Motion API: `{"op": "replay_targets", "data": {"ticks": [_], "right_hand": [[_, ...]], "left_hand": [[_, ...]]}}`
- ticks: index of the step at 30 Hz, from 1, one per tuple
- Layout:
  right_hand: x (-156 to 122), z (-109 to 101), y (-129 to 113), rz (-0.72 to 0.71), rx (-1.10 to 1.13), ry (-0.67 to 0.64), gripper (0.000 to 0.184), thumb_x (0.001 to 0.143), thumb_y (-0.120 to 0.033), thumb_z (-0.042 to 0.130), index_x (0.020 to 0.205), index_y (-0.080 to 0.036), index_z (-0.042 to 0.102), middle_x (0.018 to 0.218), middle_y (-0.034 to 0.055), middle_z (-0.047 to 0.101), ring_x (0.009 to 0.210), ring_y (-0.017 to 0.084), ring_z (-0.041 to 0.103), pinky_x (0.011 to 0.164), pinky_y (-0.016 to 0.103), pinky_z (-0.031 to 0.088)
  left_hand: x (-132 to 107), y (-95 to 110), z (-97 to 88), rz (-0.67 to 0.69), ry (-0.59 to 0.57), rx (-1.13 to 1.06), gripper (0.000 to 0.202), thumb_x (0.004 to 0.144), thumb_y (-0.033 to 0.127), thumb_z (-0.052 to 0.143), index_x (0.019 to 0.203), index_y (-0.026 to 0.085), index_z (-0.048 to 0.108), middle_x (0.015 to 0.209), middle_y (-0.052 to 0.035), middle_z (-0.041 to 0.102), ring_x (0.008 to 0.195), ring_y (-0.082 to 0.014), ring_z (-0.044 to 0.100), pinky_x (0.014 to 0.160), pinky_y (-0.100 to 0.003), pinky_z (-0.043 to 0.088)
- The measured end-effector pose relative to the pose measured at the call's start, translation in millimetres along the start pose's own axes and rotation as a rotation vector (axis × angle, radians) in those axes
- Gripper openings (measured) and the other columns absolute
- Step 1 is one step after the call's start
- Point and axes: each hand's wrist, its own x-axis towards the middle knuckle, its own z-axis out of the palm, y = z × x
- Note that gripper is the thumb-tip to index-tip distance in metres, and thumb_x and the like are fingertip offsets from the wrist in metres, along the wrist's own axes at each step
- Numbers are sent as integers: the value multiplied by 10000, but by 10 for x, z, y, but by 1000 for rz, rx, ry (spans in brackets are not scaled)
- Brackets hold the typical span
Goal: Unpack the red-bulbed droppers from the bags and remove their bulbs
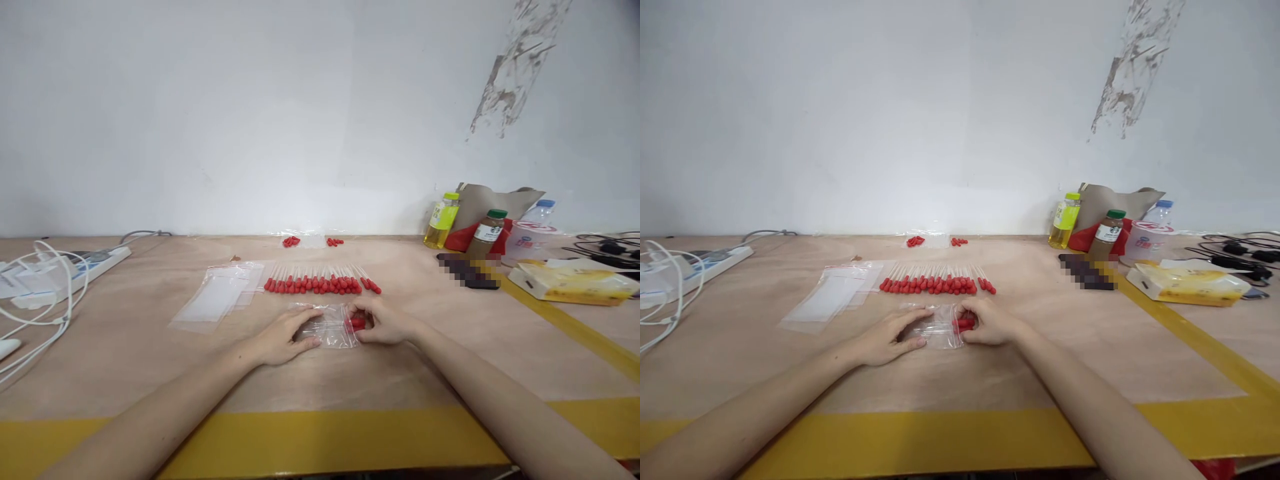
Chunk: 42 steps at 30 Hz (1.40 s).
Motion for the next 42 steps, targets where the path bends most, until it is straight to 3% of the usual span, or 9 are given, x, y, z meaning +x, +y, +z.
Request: {"op": "replay_targets", "data": {"ticks": [8,14,20,24,27,29,32,34,42], "right_hand": [[-26,-2,167,124,159,30,196,615,-256,670,749,-149,575,679,-20,568,588,85,495,529,206,388],[-88,-229,265,283,575,87,338,591,-358,715,832,-144,613,818,33,661,716,127,606,658,261,473],[-266,-665,482,429,662,418,276,592,-346,736,779,-165,645,726,29,669,621,106,595,594,238,478],[-252,-717,582,387,739,752,267,564,-342,754,738,-184,628,783,30,664,660,120,605,622,259,502],[-109,-603,561,336,645,885,294,567,-363,743,763,-178,627,793,35,656,677,128,603,665,283,506],[17,-505,547,332,480,916,301,588,-380,721,786,-171,632,783,45,654,678,136,596,666,292,498],[191,-374,581,272,141,914,259,641,-386,666,776,-166,645,763,55,636,675,150,578,654,306,487],[278,-297,624,206,-45,889,221,677,-362,629,769,-163,652,746,54,605,665,149,565,643,304,483],[431,-15,684,150,-233,807,121,710,-252,560,746,-159,628,712,41,554,622,133,533,621,279,463]], "left_hand": [[-3,-57,13,24,7,46,458,832,451,471,1241,248,433,1282,-47,473,1198,-221,394,1016,-402,301],[-15,-58,-9,5,-16,90,457,851,453,430,1248,227,424,1297,-58,458,1214,-214,378,1013,-387,305],[-42,37,-127,-49,66,299,419,774,489,519,1086,211,554,1100,-77,583,1050,-277,483,912,-437,362],[-19,21,-172,-22,167,306,284,784,442,517,890,191,600,914,-68,602,892,-229,536,801,-382,427],[39,-45,-133,121,146,169,257,864,344,420,1003,194,575,1071,-62,577,1021,-187,513,889,-332,409],[80,-85,-97,206,42,133,332,877,341,409,1168,212,506,1254,-54,491,1186,-188,409,997,-342,329],[114,-117,-51,194,-147,144,453,885,404,388,1314,261,364,1391,-25,342,1299,-196,257,1066,-380,227],[113,-120,-25,138,-189,158,467,890,437,355,1331,283,333,1408,-13,304,1313,-198,226,1076,-396,201],[46,-35,127,-63,4,243,487,889,479,310,1308,243,384,1378,-51,361,1281,-218,296,1055,-416,223]]}}
